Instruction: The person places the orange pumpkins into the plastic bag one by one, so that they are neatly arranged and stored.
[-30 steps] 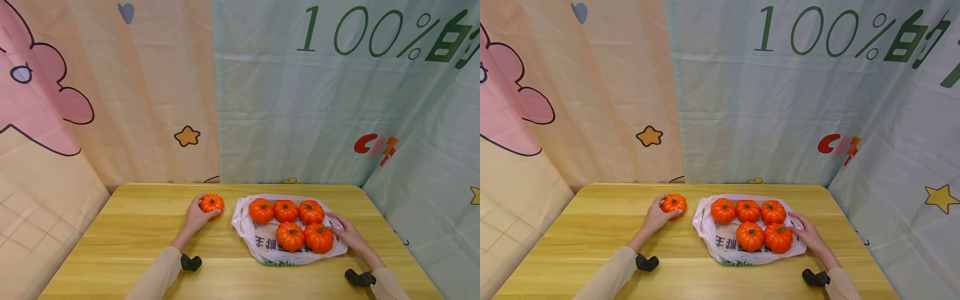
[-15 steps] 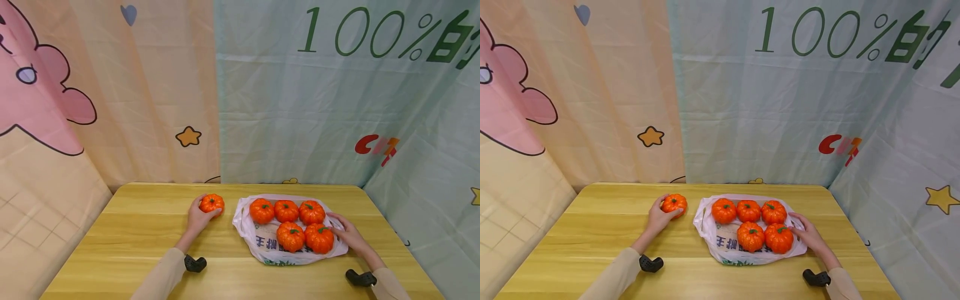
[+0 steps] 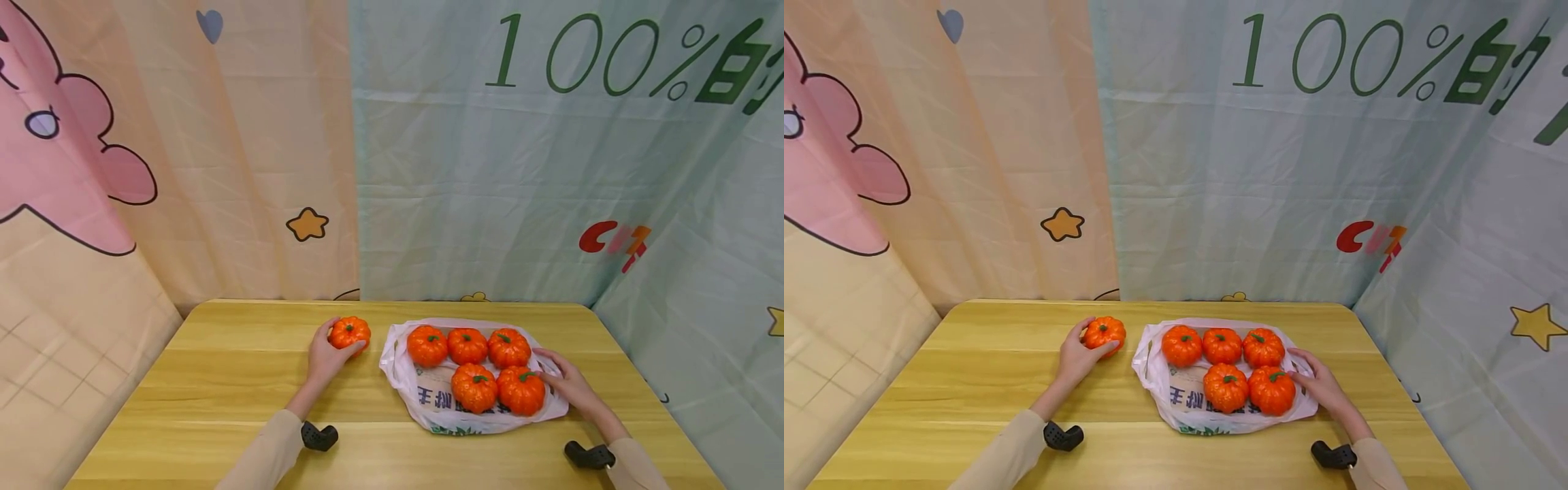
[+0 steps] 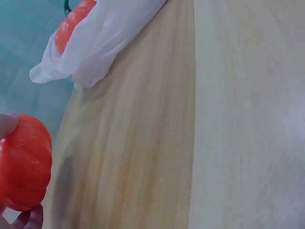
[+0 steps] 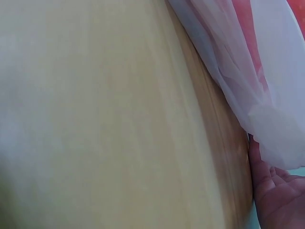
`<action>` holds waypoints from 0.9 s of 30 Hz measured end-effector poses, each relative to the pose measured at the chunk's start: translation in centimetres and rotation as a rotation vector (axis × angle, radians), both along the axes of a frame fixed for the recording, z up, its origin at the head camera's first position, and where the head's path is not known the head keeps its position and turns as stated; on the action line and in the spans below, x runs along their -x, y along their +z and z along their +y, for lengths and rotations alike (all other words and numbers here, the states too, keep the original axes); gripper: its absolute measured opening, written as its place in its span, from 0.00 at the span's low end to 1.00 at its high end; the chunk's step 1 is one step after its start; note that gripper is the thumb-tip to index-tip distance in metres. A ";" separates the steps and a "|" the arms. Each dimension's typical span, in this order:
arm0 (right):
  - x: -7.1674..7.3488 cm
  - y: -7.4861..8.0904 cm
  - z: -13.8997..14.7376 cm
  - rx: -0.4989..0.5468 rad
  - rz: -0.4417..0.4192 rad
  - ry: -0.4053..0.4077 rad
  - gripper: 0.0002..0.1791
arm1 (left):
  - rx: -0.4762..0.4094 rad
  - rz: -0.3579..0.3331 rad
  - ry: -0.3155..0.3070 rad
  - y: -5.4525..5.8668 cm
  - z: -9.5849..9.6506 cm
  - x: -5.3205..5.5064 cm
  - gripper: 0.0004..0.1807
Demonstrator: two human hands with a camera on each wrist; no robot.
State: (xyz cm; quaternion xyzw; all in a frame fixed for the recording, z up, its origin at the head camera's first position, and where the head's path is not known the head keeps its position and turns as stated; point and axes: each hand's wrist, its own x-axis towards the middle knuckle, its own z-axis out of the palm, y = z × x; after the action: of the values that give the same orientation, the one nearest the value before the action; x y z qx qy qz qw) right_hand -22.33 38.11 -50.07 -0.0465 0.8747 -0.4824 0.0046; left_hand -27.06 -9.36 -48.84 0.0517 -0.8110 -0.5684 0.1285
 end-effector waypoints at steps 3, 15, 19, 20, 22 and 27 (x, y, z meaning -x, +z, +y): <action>0.0 0.1 0.0 0.005 -0.016 0.004 0.30 | 0.000 0.007 -0.004 0.4 0.2 -0.1 0.41; 0.1 0.0 -0.1 0.044 -0.024 0.014 0.30 | 0.014 0.041 -0.064 1.3 1.3 -1.9 0.40; 0.1 0.0 -0.1 0.045 -0.023 0.016 0.30 | 0.048 0.072 -0.112 1.5 1.7 -2.4 0.40; 0.1 0.0 -0.1 0.046 -0.024 0.017 0.30 | 0.054 0.081 -0.122 1.7 1.8 -2.6 0.40; 0.0 0.0 -0.1 0.048 -0.028 0.017 0.30 | 0.063 0.089 -0.139 2.0 2.1 -3.0 0.40; 0.0 -0.1 -0.1 0.045 -0.035 0.014 0.30 | 0.071 0.092 -0.176 2.8 3.2 -3.9 0.40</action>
State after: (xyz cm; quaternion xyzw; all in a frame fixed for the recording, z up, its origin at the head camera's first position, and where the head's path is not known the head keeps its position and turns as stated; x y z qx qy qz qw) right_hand -22.38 38.00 -50.12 -0.0442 0.8630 -0.5028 0.0221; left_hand -23.15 -6.12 -46.01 -0.0507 -0.8251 -0.5504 0.1169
